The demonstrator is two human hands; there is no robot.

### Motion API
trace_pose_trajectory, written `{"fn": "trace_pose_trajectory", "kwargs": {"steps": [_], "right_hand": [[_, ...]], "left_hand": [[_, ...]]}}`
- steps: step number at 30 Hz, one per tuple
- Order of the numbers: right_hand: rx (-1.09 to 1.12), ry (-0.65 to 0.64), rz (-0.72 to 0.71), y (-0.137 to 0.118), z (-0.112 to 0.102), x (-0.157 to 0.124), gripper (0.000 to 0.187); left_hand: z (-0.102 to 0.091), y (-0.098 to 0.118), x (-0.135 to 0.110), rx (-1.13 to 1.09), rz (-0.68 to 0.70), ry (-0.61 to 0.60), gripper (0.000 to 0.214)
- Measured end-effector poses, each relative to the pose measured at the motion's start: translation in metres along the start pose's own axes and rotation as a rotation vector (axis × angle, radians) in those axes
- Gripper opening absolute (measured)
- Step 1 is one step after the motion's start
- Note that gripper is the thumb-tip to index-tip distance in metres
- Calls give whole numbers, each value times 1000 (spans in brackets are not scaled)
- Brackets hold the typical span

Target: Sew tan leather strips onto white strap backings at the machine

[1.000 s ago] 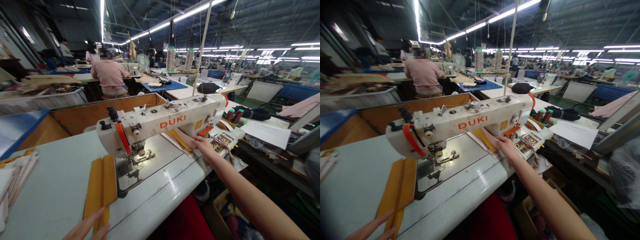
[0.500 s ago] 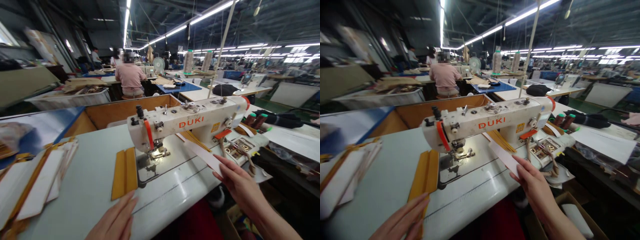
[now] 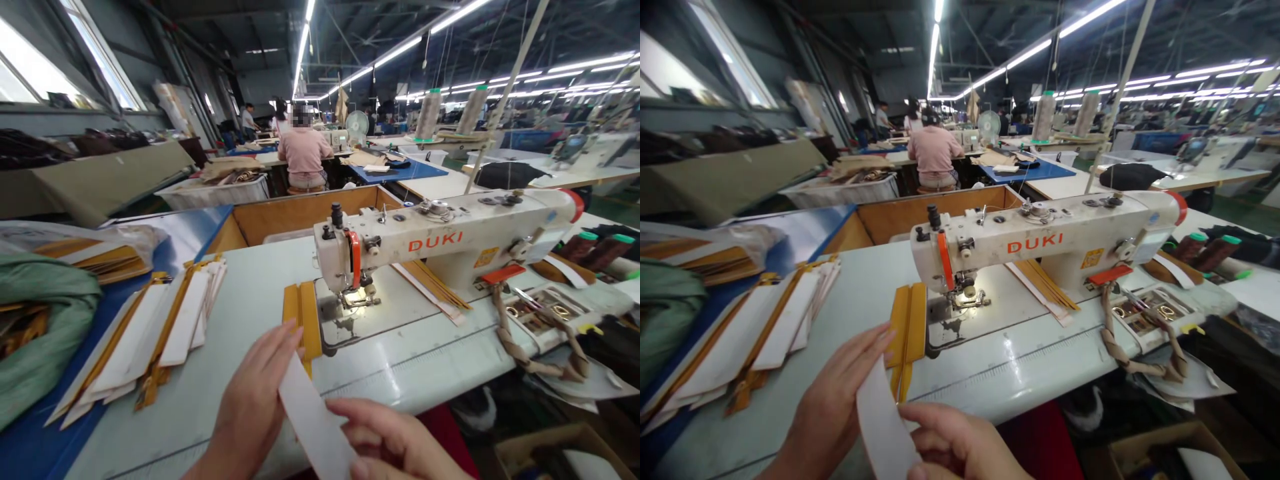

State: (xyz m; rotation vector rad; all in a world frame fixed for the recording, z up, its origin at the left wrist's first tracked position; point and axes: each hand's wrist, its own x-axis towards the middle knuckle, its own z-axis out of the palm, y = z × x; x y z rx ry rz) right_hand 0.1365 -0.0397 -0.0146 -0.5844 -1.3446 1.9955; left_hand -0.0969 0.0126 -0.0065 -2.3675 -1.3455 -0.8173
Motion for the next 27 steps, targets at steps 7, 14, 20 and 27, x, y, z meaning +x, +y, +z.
{"fn": "trace_pose_trajectory", "kwargs": {"steps": [7,14,20,27], "right_hand": [[-1246,61,-318,-5,-25,76,55],[-1653,-143,-264,11,-53,127,54],[-1812,-179,-408,15,-53,131,39],[-1899,-276,-651,11,-51,129,30]], "left_hand": [[15,-57,14,121,-220,-82,44],[68,-82,15,-20,-113,-210,47],[86,-86,-1,-69,-65,-307,54],[82,-85,-1,-56,-62,-334,55]]}}
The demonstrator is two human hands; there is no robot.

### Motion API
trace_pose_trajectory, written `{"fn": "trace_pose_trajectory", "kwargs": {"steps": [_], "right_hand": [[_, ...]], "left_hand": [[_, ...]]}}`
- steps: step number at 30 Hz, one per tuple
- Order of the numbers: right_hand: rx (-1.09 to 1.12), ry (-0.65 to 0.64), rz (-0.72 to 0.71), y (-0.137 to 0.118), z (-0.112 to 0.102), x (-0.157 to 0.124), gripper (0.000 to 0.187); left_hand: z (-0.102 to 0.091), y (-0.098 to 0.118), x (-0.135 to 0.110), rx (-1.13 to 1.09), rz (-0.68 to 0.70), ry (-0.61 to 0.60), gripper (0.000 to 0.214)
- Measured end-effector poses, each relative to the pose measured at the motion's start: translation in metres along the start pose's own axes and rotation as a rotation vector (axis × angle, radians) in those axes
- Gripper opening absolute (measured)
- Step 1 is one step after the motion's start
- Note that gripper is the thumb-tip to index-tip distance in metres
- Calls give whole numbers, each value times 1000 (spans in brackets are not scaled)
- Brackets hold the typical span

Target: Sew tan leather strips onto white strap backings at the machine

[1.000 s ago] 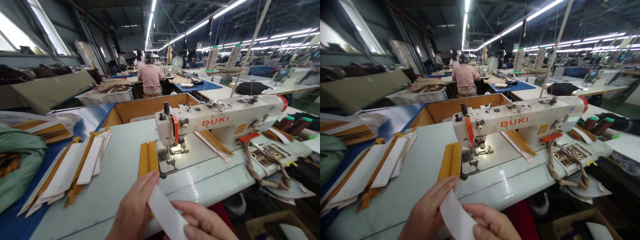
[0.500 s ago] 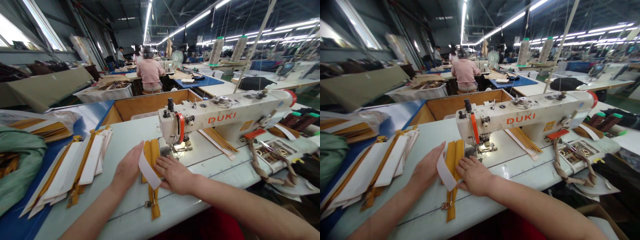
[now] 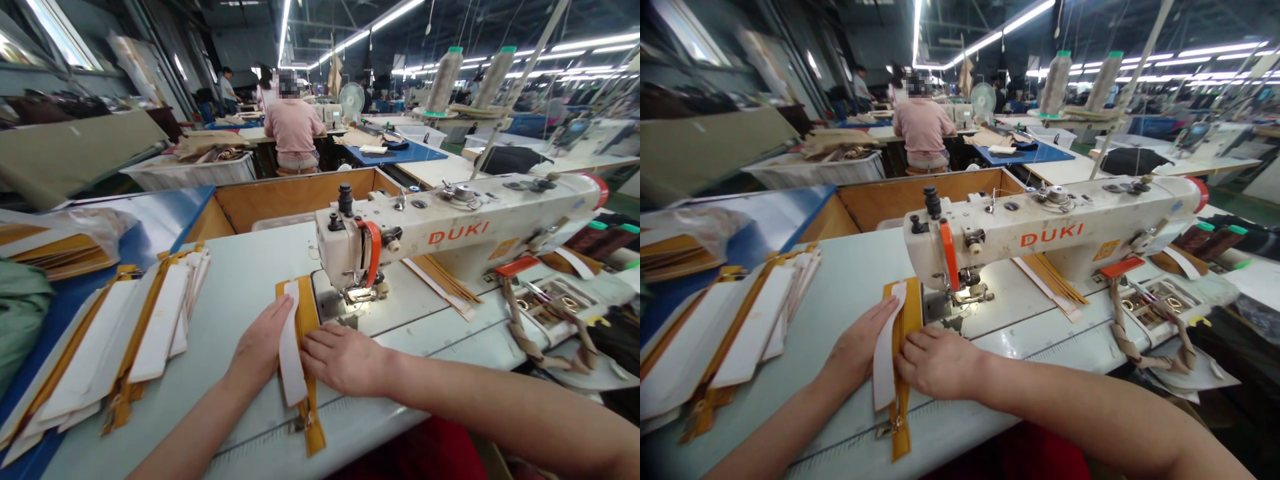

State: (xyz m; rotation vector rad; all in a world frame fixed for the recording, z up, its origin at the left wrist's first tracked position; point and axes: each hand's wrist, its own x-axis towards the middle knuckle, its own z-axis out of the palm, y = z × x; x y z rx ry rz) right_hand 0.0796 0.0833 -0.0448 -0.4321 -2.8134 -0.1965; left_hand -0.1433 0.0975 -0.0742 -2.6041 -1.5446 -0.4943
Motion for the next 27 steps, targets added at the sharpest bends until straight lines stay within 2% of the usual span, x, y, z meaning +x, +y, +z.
{"fn": "trace_pose_trajectory", "kwargs": {"steps": [3,9,12,16,20,23,27], "right_hand": [[1,38,-36,5,1,3,28],[-21,8,167,18,13,24,21],[-37,2,210,9,8,24,24],[-47,-30,244,-26,-10,-5,32],[-37,-45,283,-57,-20,-44,34],[-8,-24,295,-63,-18,-63,36],[46,-19,299,-59,-15,-72,37]], "left_hand": [[3,1,0,16,-19,9,53],[3,1,4,62,4,29,51],[-2,11,1,80,42,40,49],[-3,43,-17,70,128,52,45],[0,80,-35,86,229,123,44],[-2,95,-34,97,253,144,41],[-5,100,-21,112,249,142,39]]}}
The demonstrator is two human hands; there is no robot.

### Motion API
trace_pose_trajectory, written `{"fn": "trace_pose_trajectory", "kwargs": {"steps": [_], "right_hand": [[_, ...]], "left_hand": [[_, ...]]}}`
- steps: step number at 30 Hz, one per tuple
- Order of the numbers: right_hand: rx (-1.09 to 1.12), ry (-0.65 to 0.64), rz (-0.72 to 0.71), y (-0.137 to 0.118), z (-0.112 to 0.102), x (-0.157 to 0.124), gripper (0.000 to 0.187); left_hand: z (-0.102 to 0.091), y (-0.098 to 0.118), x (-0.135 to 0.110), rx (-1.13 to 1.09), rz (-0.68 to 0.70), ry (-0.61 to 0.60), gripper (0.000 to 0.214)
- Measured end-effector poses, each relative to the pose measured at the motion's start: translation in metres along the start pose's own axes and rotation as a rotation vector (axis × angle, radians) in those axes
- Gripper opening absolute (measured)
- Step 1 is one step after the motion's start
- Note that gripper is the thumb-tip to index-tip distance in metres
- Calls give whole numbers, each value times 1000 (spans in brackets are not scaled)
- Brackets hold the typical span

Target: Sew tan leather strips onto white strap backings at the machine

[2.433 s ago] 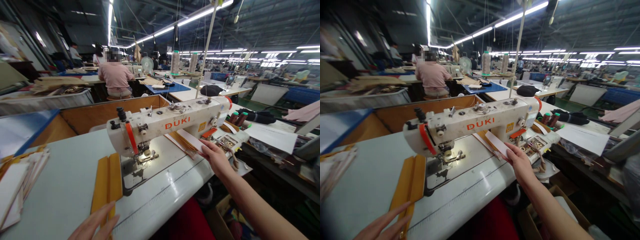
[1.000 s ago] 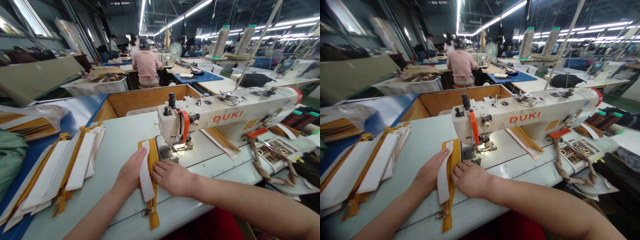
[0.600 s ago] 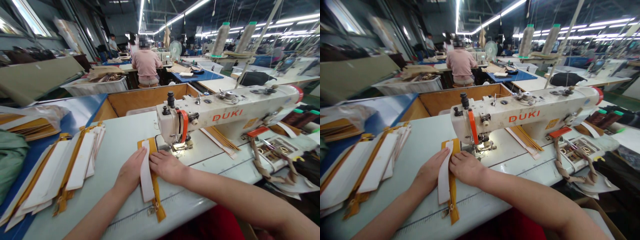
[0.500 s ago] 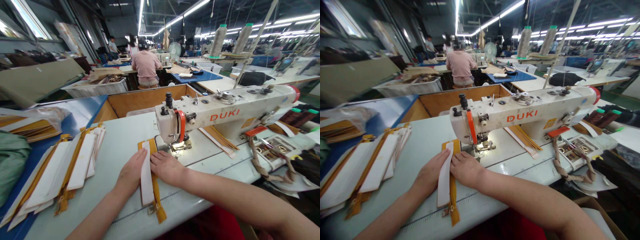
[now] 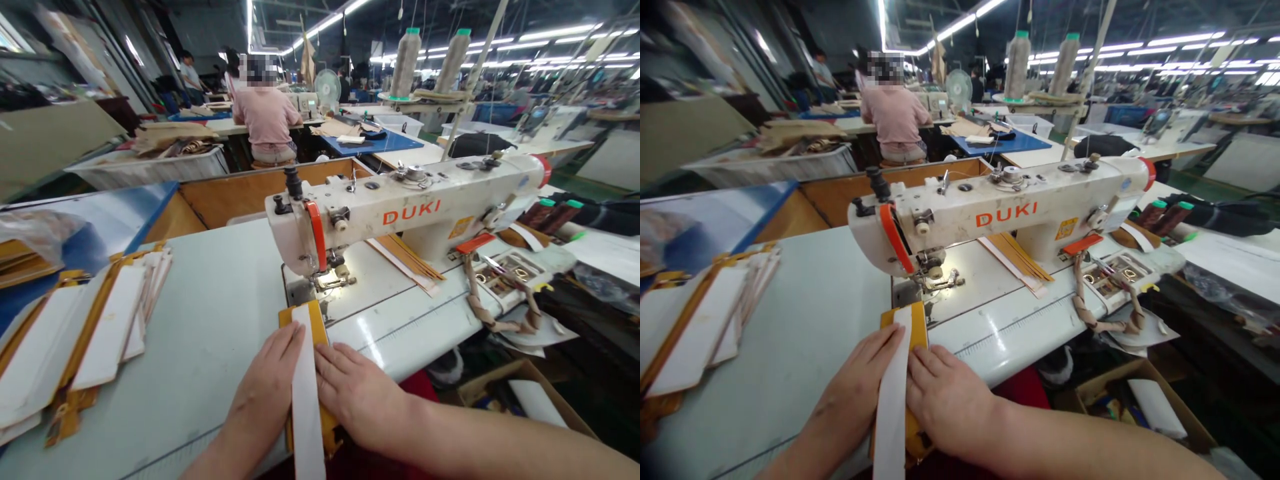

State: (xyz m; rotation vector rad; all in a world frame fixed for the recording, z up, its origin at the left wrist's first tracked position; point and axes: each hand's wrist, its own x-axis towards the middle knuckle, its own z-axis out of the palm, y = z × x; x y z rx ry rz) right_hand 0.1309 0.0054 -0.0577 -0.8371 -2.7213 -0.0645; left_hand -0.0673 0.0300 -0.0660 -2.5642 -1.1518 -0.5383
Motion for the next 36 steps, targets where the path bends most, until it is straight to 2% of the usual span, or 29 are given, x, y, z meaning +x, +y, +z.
{"fn": "trace_pose_trajectory", "kwargs": {"steps": [7,12,14,18,22,27,31,36], "right_hand": [[122,-70,-5,3,-3,-2,37],[169,-142,-28,8,-6,-7,61],[169,-161,-36,10,-6,-7,63],[190,-155,-46,13,-7,-7,61],[226,-145,-86,20,-8,-6,58],[215,-79,-94,31,-8,-1,32],[145,-14,-49,35,-4,6,29],[155,-22,-65,34,-1,7,26]], "left_hand": [[15,-4,14,77,29,-1,40],[13,-6,18,68,20,-56,40],[11,-7,20,60,-4,-79,40],[11,-10,23,44,-20,-118,41],[15,-14,22,78,11,-99,42],[21,-18,19,78,65,-78,44],[21,-18,18,47,37,-105,46],[14,-17,22,113,84,-93,43]]}}
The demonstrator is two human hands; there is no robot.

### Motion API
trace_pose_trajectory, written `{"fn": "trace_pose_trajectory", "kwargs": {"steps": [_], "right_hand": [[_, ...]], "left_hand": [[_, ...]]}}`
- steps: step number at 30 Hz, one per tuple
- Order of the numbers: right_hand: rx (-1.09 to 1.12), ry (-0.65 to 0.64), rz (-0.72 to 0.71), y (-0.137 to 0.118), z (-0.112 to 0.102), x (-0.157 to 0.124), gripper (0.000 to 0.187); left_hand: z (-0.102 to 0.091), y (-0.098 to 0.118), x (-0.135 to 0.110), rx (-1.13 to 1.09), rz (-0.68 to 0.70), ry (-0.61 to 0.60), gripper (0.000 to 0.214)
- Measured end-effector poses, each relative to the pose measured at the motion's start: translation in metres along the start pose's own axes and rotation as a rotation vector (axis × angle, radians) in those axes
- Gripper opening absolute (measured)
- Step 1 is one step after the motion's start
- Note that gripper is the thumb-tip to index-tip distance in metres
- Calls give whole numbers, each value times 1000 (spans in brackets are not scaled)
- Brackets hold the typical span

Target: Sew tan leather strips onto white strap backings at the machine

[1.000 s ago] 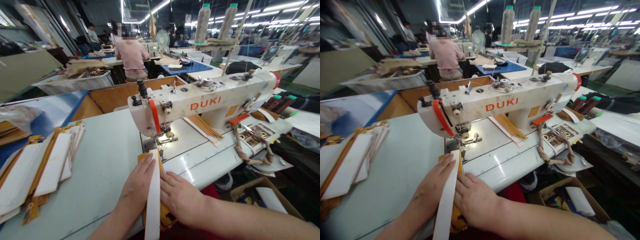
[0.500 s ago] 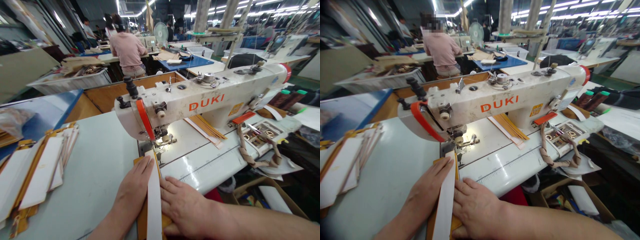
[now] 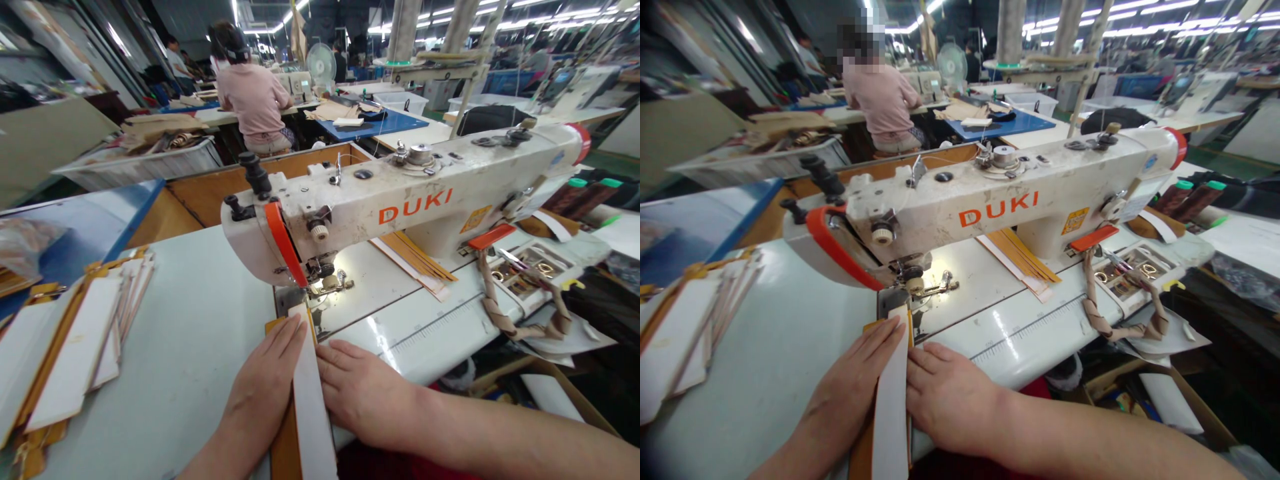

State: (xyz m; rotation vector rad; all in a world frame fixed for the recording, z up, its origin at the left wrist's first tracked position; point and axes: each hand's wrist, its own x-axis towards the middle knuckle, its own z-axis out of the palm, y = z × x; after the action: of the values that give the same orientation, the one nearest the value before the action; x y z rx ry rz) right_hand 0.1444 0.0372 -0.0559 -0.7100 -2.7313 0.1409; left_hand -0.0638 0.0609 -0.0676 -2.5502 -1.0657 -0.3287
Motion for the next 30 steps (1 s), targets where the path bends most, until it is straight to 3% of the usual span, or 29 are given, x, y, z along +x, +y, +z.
{"fn": "trace_pose_trajectory", "kwargs": {"steps": [5,14,30], "right_hand": [[30,-21,1,0,-3,0,23],[66,-13,22,0,-2,-1,25],[92,-11,26,1,-3,-1,27]], "left_hand": [[-2,-3,3,25,32,1,43],[11,-5,-5,-54,4,10,45],[9,-6,-5,-44,24,8,45]]}}
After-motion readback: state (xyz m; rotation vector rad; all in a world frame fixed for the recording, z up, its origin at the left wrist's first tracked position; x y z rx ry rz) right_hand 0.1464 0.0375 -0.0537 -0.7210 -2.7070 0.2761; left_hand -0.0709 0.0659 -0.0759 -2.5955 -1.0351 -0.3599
